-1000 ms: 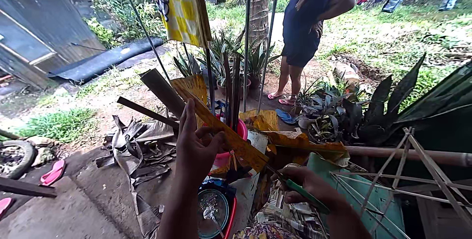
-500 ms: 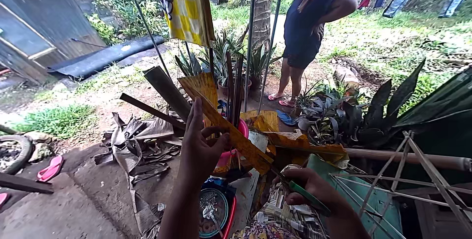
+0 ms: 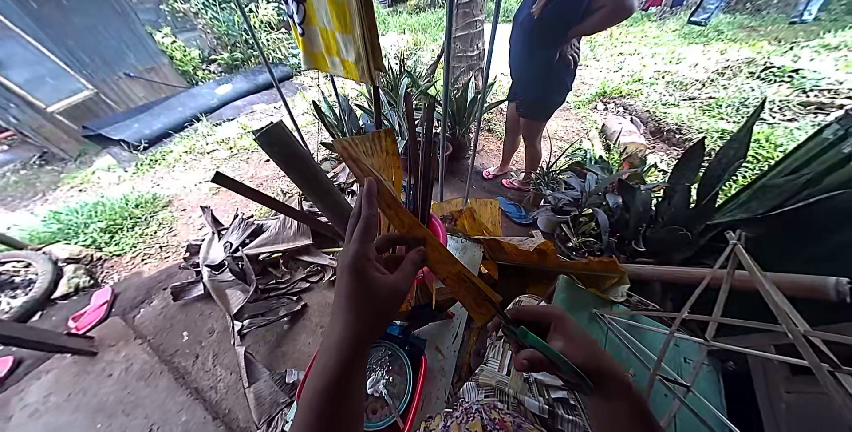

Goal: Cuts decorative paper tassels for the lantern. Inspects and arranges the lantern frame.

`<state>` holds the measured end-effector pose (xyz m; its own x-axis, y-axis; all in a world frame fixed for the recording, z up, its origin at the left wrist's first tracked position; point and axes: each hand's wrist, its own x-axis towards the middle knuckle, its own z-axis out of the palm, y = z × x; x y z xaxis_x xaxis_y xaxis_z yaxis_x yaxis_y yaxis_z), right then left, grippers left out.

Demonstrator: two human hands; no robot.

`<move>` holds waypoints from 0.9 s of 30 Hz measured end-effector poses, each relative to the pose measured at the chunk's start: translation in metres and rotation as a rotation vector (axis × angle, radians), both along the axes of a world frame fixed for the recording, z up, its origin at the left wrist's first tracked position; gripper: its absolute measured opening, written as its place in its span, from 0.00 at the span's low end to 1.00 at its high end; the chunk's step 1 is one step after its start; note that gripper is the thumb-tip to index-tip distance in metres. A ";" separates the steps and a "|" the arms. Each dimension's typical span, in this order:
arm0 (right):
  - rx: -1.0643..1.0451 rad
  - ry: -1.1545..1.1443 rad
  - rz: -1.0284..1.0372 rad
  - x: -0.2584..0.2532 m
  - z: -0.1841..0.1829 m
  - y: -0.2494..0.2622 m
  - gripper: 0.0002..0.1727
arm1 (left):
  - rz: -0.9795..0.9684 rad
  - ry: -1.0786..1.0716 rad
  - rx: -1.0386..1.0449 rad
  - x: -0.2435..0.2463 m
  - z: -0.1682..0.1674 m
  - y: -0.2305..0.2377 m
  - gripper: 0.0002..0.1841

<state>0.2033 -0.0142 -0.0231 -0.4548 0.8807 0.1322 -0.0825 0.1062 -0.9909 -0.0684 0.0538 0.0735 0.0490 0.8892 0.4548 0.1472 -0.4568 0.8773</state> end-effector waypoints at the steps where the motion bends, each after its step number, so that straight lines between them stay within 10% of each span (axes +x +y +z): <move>1: 0.003 0.003 -0.005 -0.001 0.001 -0.001 0.30 | -0.011 -0.003 0.005 0.002 -0.001 -0.001 0.60; 27: 0.030 0.047 -0.028 -0.016 0.007 -0.004 0.28 | -0.216 0.017 -0.014 0.015 -0.014 -0.009 0.55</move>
